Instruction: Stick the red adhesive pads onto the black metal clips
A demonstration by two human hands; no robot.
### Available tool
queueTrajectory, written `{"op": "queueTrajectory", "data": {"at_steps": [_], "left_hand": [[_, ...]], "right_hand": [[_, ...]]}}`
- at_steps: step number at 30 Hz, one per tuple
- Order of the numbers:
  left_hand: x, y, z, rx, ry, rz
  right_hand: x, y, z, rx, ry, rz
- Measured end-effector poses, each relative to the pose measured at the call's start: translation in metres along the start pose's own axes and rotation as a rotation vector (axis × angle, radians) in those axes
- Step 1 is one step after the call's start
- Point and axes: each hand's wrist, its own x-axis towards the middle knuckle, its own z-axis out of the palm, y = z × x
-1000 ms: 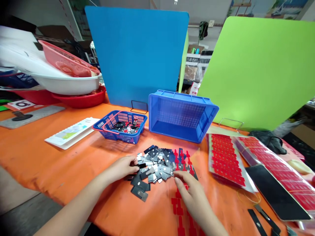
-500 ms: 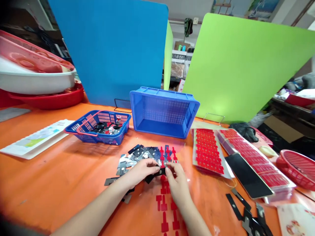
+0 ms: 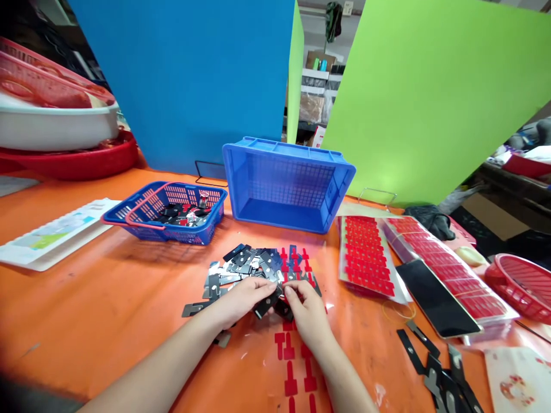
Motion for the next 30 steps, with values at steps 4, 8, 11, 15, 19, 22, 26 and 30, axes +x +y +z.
{"op": "queueTrajectory", "data": {"at_steps": [4, 8, 11, 15, 19, 22, 26, 30], "left_hand": [[0.001, -0.002, -0.001, -0.018, 0.005, -0.017], [0.001, -0.004, 0.001, -0.108, 0.003, -0.068], [0.002, -0.005, 0.003, -0.163, -0.033, -0.077], [0.001, -0.006, 0.003, -0.134, -0.129, -0.060], [0.000, -0.004, 0.001, -0.190, -0.126, -0.052], [-0.001, -0.002, -0.002, -0.293, -0.069, -0.073], [-0.001, -0.003, -0.006, -0.453, -0.070, -0.078], [-0.001, -0.003, -0.008, -0.540, -0.047, -0.071]], "right_hand": [[0.000, -0.003, 0.001, 0.018, -0.006, 0.001], [-0.002, -0.008, 0.004, 0.045, -0.006, 0.011], [-0.002, -0.010, 0.007, 0.015, 0.015, 0.025], [-0.001, -0.014, 0.008, -0.014, 0.095, 0.031], [-0.003, -0.021, -0.012, -0.029, 0.179, 0.014], [-0.016, -0.014, -0.048, -0.142, 0.197, 0.058], [-0.050, 0.023, -0.105, -0.525, 0.154, 0.194], [-0.082, 0.060, -0.141, -0.815, 0.130, 0.232]]}}
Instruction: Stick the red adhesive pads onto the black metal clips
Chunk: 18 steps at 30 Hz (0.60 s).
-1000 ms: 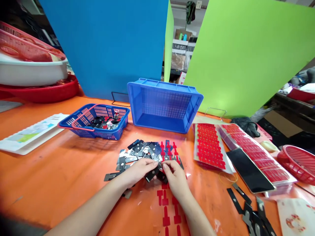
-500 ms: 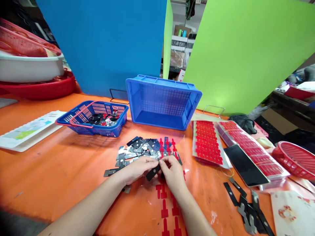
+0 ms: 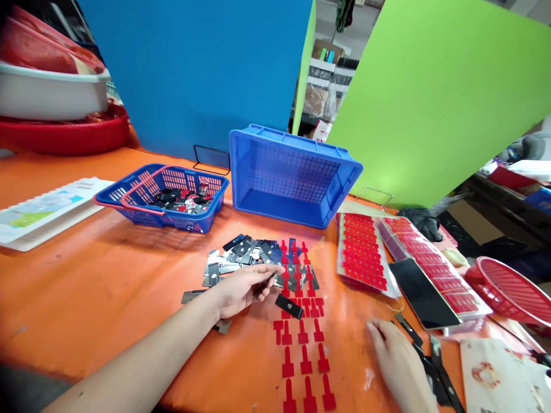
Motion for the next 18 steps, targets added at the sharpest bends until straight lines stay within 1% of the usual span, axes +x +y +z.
{"op": "queueTrajectory", "data": {"at_steps": [2, 5, 7, 9, 11, 12, 13, 15, 17, 18], "left_hand": [[0.000, 0.001, 0.000, -0.038, 0.001, -0.012], [-0.001, 0.003, -0.002, -0.076, 0.005, -0.018], [-0.001, 0.004, -0.003, -0.083, 0.001, -0.011], [-0.001, 0.005, -0.004, -0.085, -0.006, -0.005], [-0.002, 0.005, -0.004, -0.092, -0.006, -0.005], [-0.002, 0.005, -0.004, -0.099, -0.005, -0.003], [-0.003, 0.005, -0.003, -0.108, -0.003, -0.003], [-0.004, 0.006, -0.001, -0.129, -0.011, -0.013], [-0.005, 0.007, 0.000, -0.158, -0.026, -0.037], [-0.005, 0.007, 0.001, -0.175, -0.029, -0.050]], "right_hand": [[-0.004, 0.008, 0.000, -0.134, 0.033, -0.024], [-0.004, 0.000, -0.006, -0.254, 0.081, -0.054], [-0.001, -0.010, -0.013, -0.256, 0.086, -0.023], [0.002, -0.018, -0.019, -0.226, 0.076, 0.053], [0.004, -0.025, -0.021, -0.176, 0.075, 0.106], [0.005, -0.030, -0.021, -0.138, 0.083, 0.106], [0.005, -0.037, -0.019, -0.091, 0.088, 0.088], [0.005, -0.058, -0.012, 0.017, 0.086, 0.008], [0.004, -0.087, -0.004, 0.116, -0.003, -0.131], [0.004, -0.103, 0.001, 0.134, -0.066, -0.244]]}}
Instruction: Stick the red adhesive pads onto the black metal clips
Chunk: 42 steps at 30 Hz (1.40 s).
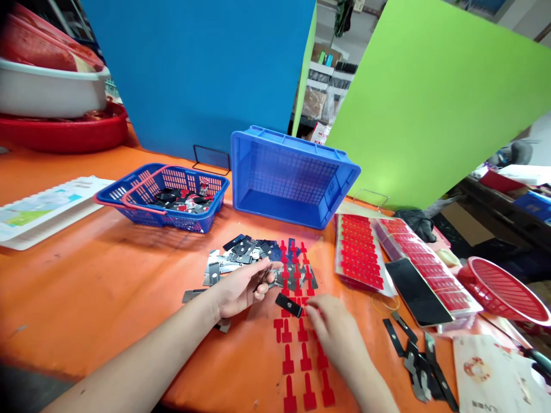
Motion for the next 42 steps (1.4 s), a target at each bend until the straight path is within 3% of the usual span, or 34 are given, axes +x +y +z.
{"op": "queueTrajectory", "data": {"at_steps": [2, 5, 9, 16, 18, 21, 27, 31, 33, 38, 42], "left_hand": [[-0.001, 0.001, 0.000, -0.040, 0.003, -0.023], [-0.002, 0.002, 0.000, -0.088, -0.002, -0.042], [-0.003, 0.006, 0.000, -0.113, -0.030, -0.047], [-0.001, 0.006, 0.002, -0.125, -0.037, -0.056], [0.001, 0.006, 0.001, -0.124, -0.028, -0.039], [0.004, 0.006, -0.002, -0.121, 0.048, 0.024], [0.010, 0.003, -0.006, -0.067, 0.177, 0.095], [0.010, -0.002, -0.007, 0.035, 0.199, 0.132], [0.010, -0.002, -0.007, 0.067, 0.209, 0.149], [0.011, -0.002, -0.008, 0.097, 0.220, 0.168], [0.012, -0.003, -0.008, 0.115, 0.200, 0.158]], "right_hand": [[0.009, -0.028, 0.011, -0.016, -0.081, -0.193], [0.020, -0.052, 0.023, -0.109, -0.132, -0.309], [0.028, -0.053, 0.036, -0.210, -0.161, -0.347], [0.029, -0.047, 0.044, -0.304, -0.084, -0.400], [0.032, -0.047, 0.041, -0.242, -0.026, -0.367], [0.039, -0.045, 0.037, 0.054, 0.008, -0.183], [0.048, -0.043, 0.043, 0.745, -0.255, 0.221], [0.047, -0.048, 0.045, 0.902, -0.338, 0.239], [0.050, -0.048, 0.042, 0.830, -0.336, 0.167], [0.063, -0.039, 0.031, 0.320, 0.008, -0.051], [0.069, -0.039, 0.036, 0.050, 0.088, -0.209]]}}
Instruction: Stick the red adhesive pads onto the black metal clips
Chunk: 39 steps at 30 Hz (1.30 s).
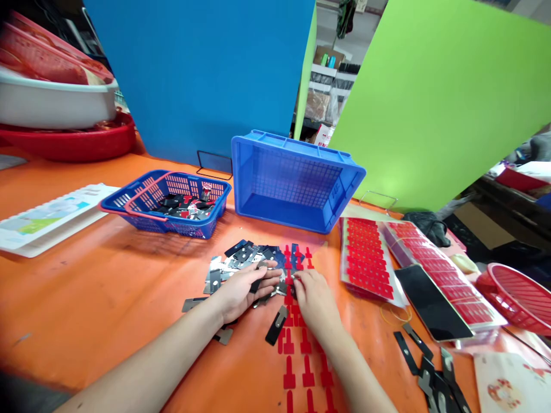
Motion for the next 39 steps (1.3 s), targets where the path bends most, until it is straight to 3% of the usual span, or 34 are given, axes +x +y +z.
{"op": "queueTrajectory", "data": {"at_steps": [5, 12, 17, 22, 27, 32, 39], "left_hand": [[-0.001, 0.000, 0.002, 0.015, -0.015, -0.009], [-0.006, 0.002, 0.007, 0.015, -0.086, -0.068], [-0.007, 0.001, 0.008, 0.014, -0.149, -0.065], [-0.007, -0.003, 0.010, 0.015, -0.200, -0.041], [-0.006, -0.011, 0.012, 0.059, -0.177, -0.024], [-0.006, -0.015, 0.014, 0.075, -0.148, -0.045], [-0.006, -0.014, 0.018, 0.048, -0.092, -0.069]], "right_hand": [[-0.002, 0.003, 0.004, -0.076, 0.001, -0.039], [-0.025, 0.025, -0.029, -0.070, -0.121, 0.148], [-0.052, 0.032, -0.026, -0.159, -0.273, -0.042], [-0.052, 0.020, -0.008, -0.254, -0.113, -0.153], [-0.043, -0.003, 0.012, -0.325, -0.035, -0.129], [-0.045, -0.005, 0.035, -0.440, 0.077, -0.081], [-0.047, -0.003, 0.038, -0.444, 0.090, -0.083]]}}
